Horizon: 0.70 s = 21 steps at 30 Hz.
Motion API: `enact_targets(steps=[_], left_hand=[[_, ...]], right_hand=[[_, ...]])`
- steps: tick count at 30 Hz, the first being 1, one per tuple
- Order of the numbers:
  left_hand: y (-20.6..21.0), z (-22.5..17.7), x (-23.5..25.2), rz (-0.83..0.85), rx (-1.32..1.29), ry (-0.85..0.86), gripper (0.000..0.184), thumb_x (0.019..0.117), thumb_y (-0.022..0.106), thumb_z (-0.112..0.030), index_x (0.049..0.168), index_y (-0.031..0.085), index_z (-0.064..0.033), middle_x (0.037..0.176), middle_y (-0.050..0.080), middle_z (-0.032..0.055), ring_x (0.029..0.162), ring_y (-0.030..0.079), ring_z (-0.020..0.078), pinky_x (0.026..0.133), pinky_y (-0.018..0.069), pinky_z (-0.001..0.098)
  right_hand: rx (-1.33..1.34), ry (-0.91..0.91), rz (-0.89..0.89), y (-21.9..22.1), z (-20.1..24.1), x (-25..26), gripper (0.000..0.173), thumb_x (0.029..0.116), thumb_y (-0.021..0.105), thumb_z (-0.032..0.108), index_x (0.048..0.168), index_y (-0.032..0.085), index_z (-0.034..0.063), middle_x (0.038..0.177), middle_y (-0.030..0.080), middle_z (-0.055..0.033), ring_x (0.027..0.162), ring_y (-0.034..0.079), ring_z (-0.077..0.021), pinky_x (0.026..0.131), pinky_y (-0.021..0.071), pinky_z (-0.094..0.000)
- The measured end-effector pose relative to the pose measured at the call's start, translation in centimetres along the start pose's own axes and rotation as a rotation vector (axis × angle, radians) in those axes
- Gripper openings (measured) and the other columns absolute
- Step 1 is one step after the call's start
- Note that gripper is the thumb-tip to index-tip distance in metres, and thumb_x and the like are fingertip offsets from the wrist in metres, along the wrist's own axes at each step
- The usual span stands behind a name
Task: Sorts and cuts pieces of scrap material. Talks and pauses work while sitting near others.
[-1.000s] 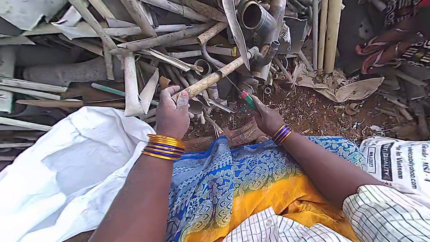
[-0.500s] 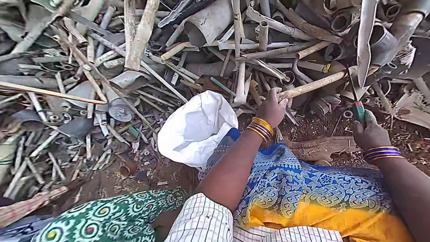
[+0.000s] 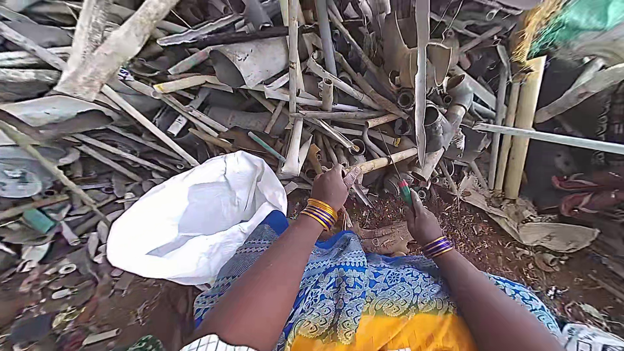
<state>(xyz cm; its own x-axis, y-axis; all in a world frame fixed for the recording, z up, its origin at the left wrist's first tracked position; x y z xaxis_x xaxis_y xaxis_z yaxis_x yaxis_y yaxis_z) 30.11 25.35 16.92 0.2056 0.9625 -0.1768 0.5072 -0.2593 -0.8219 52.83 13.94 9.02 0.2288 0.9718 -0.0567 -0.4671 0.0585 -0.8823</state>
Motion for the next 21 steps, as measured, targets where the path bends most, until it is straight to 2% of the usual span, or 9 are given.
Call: enact_targets(steps=[2, 3, 4, 7, 8, 11, 15, 19, 21], left_hand=[[-0.3, 0.0, 0.0, -0.026, -0.06, -0.033, 0.057, 0.1082, 0.048, -0.046, 0.126, 0.063, 0.006, 0.11, 0.069, 0.0293, 0.109, 0.067, 0.0447, 0.098, 0.0485, 0.0614], [-0.3, 0.0, 0.0, -0.026, -0.068, -0.057, 0.057, 0.109, 0.046, -0.045, 0.128, 0.062, 0.0061, 0.112, 0.069, 0.0301, 0.11, 0.066, 0.0456, 0.099, 0.0483, 0.0619], [-0.2, 0.1, -0.1, -0.021, -0.067, -0.077, 0.057, 0.1097, 0.045, -0.045, 0.13, 0.061, 0.0059, 0.115, 0.068, 0.0304, 0.112, 0.066, 0.0461, 0.099, 0.0478, 0.0624], [-0.4, 0.1, 0.1, -0.019, -0.048, -0.1, 0.058, 0.1107, 0.041, -0.044, 0.131, 0.06, 0.0068, 0.114, 0.068, 0.0312, 0.112, 0.066, 0.047, 0.099, 0.0472, 0.0632], [-0.6, 0.1, 0.2, -0.015, -0.04, -0.101, 0.059, 0.1106, 0.041, -0.045, 0.132, 0.059, 0.0071, 0.115, 0.068, 0.0312, 0.113, 0.065, 0.0473, 0.1, 0.0464, 0.0635], [-0.8, 0.2, 0.4, -0.014, -0.027, -0.087, 0.06, 0.1105, 0.041, -0.045, 0.132, 0.059, 0.0085, 0.114, 0.068, 0.0315, 0.113, 0.065, 0.0471, 0.101, 0.046, 0.0628], [-1.1, 0.4, 0.8, -0.028, -0.025, -0.081, 0.06, 0.1104, 0.042, -0.045, 0.129, 0.059, 0.0101, 0.113, 0.067, 0.033, 0.112, 0.065, 0.0484, 0.101, 0.0452, 0.0645], [-0.9, 0.0, 0.4, -0.03, 0.017, -0.08, 0.056, 0.111, 0.042, -0.042, 0.127, 0.06, 0.0089, 0.114, 0.067, 0.0339, 0.113, 0.064, 0.0494, 0.1, 0.0455, 0.0655], [-1.1, -0.6, -0.2, -0.038, 0.017, -0.055, 0.054, 0.1109, 0.044, -0.04, 0.128, 0.061, 0.0087, 0.116, 0.066, 0.0342, 0.115, 0.064, 0.0492, 0.101, 0.0452, 0.0644]], right_hand=[[-0.041, -0.321, -0.18, 1.1, 1.4, -1.4, 0.05, 0.0998, 0.05, 0.015, 0.146, 0.054, -0.0034, 0.085, 0.073, -0.0257, 0.067, 0.071, -0.0467, 0.057, 0.0553, -0.0613], [-0.063, -0.377, -0.224, 1.4, 1.4, -1.5, 0.049, 0.0977, 0.051, 0.015, 0.143, 0.058, -0.0022, 0.081, 0.072, -0.0245, 0.062, 0.07, -0.0447, 0.051, 0.0541, -0.0588], [-0.066, -0.304, -0.164, 1.4, 1.0, -1.5, 0.05, 0.0999, 0.049, 0.015, 0.147, 0.055, -0.0005, 0.088, 0.073, -0.0261, 0.069, 0.072, -0.046, 0.057, 0.0556, -0.0599], [-0.015, 0.275, 0.157, -0.6, -1.4, 1.4, 0.056, 0.1119, 0.035, 0.024, 0.164, 0.022, 0.0078, 0.127, 0.066, -0.0272, 0.115, 0.067, -0.0436, 0.1, 0.0497, -0.0574], [0.001, 0.421, 0.199, -1.0, -2.6, 2.4, 0.058, 0.1129, 0.033, 0.027, 0.165, 0.016, 0.0096, 0.132, 0.064, -0.0265, 0.122, 0.064, -0.0416, 0.105, 0.0472, -0.0554], [-0.008, 0.458, 0.219, -1.4, -2.7, 2.3, 0.058, 0.1128, 0.033, 0.029, 0.166, 0.016, 0.0121, 0.131, 0.065, -0.0255, 0.122, 0.064, -0.0408, 0.104, 0.0479, -0.0559], [-0.076, -0.025, 0.117, -0.8, -0.6, 0.4, 0.054, 0.1085, 0.042, 0.026, 0.16, 0.037, 0.0112, 0.118, 0.07, -0.0283, 0.102, 0.07, -0.0479, 0.087, 0.0542, -0.0619], [0.032, 0.436, 0.219, -0.8, -3.0, 1.9, 0.058, 0.1128, 0.034, 0.028, 0.166, 0.016, 0.0113, 0.132, 0.064, -0.0257, 0.122, 0.064, -0.0402, 0.105, 0.0477, -0.0546], [0.023, 0.441, 0.225, -1.5, -2.8, 1.9, 0.059, 0.1128, 0.033, 0.029, 0.166, 0.015, 0.0107, 0.13, 0.065, -0.0257, 0.12, 0.065, -0.0403, 0.104, 0.0481, -0.0545]])
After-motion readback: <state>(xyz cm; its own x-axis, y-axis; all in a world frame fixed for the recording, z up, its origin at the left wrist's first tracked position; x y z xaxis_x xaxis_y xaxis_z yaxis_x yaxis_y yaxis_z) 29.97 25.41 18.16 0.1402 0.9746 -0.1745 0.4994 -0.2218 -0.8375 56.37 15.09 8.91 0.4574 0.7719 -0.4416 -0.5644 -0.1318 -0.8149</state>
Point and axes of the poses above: each hand's wrist, its own x-axis towards the middle knuckle, its own y-axis out of the palm, z = x × y, the point moved 1 cm from there along x, towards the middle knuckle
